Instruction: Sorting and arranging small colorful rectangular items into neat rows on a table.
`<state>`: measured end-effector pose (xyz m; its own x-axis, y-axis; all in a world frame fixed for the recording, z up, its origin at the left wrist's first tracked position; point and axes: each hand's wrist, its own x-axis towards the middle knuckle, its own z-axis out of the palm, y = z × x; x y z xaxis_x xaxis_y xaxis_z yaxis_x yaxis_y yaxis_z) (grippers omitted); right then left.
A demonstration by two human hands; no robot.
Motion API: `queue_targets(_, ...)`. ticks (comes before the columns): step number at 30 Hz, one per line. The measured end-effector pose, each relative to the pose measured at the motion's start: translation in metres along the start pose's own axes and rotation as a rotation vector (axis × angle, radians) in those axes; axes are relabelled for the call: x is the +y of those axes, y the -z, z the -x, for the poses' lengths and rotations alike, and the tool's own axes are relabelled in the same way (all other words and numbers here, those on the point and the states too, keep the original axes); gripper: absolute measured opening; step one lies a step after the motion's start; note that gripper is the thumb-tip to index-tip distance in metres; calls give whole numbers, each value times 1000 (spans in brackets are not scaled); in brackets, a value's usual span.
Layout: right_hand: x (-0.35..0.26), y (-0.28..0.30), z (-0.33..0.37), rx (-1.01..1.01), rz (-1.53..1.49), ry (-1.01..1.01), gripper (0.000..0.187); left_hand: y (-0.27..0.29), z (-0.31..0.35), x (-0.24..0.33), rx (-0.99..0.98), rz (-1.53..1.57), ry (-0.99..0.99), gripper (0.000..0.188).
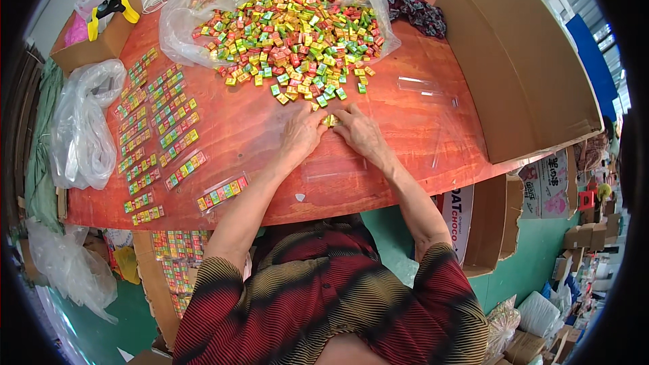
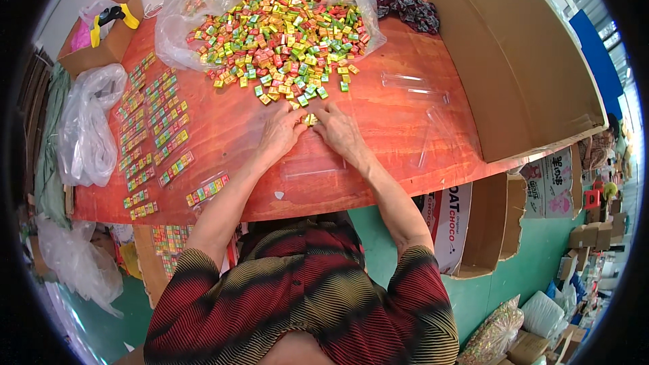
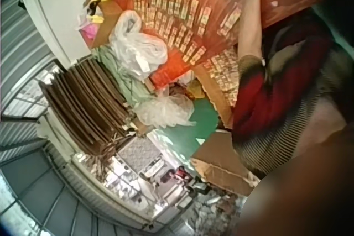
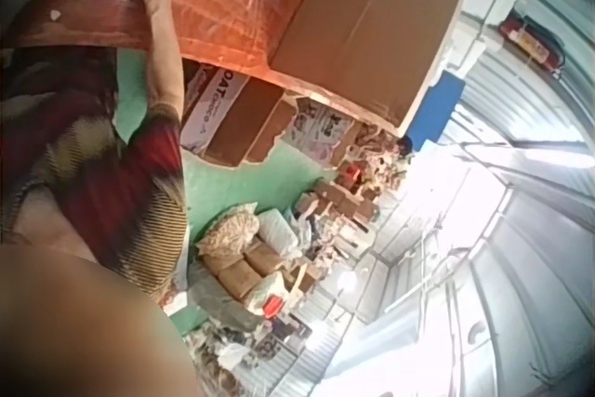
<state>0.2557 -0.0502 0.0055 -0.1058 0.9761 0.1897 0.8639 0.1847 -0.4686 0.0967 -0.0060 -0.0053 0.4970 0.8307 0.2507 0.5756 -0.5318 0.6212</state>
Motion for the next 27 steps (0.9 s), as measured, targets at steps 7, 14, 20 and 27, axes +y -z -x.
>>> queue_targets(7, -5, -8, -2, 32, -15, 175, 34, 11, 5, -6, -52, 6, -17, 28)
queue_targets(14, 2, -9, -19, -91, -299, 262, 31, 19, 15, -21, -30, -12, 19, 32)
queue_targets(20, 34, 5, -78, 294, 4, -39, 21, 15, 19, -20, -4, -11, -14, 34)
queue_targets(27, 42, -7, -111, 281, 154, -17, 24, 11, 13, -17, -23, -25, 3, 40)
